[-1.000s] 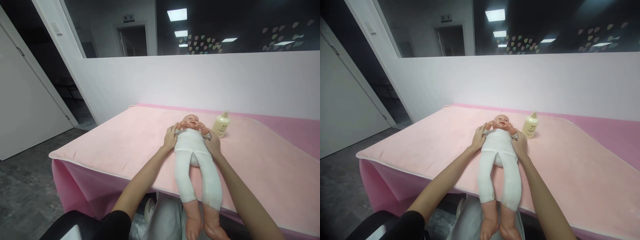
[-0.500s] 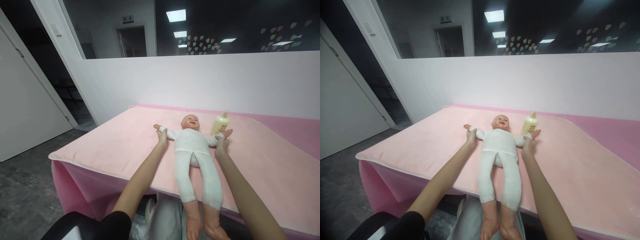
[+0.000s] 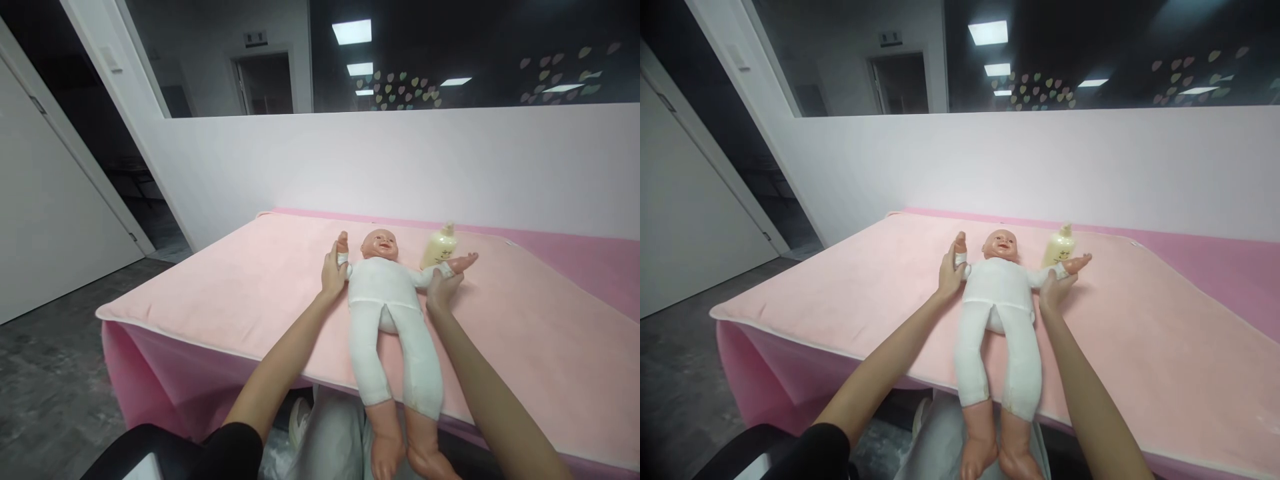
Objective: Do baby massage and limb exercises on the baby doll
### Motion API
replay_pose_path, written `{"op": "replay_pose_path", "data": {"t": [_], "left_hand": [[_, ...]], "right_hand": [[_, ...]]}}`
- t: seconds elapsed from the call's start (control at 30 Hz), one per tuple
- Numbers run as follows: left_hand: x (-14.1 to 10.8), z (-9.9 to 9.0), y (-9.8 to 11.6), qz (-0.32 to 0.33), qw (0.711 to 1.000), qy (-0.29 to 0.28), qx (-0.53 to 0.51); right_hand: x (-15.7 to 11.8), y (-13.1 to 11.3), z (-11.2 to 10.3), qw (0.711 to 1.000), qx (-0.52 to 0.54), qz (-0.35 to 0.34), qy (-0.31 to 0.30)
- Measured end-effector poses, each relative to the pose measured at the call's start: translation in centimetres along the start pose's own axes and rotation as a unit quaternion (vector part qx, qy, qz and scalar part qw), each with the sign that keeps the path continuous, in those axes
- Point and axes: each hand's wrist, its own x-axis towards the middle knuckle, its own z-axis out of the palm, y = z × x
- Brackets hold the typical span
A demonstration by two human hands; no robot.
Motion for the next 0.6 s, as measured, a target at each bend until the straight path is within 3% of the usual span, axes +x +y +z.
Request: {"op": "replay_pose_path", "data": {"t": [0.17, 0.27, 0.37, 0.6], "left_hand": [[-0.9, 0.1, 1.1, 0.129, 0.979, -0.076, 0.142], [-0.9, 0.4, 1.0, 0.169, 0.967, -0.102, 0.16], [-0.7, 0.4, 0.8, 0.189, 0.958, -0.135, 0.169], [-0.7, 0.1, 1.1, 0.191, 0.962, -0.144, 0.132]], "right_hand": [[-0.7, -0.1, 0.3, 0.986, -0.04, -0.126, -0.099], [-0.9, -0.1, 0.4, 0.947, -0.11, -0.227, -0.199], [-1.0, -0.6, 0.3, 0.903, -0.186, -0.276, -0.273], [-1.2, -1.2, 0.0, 0.897, -0.195, -0.284, -0.277]]}}
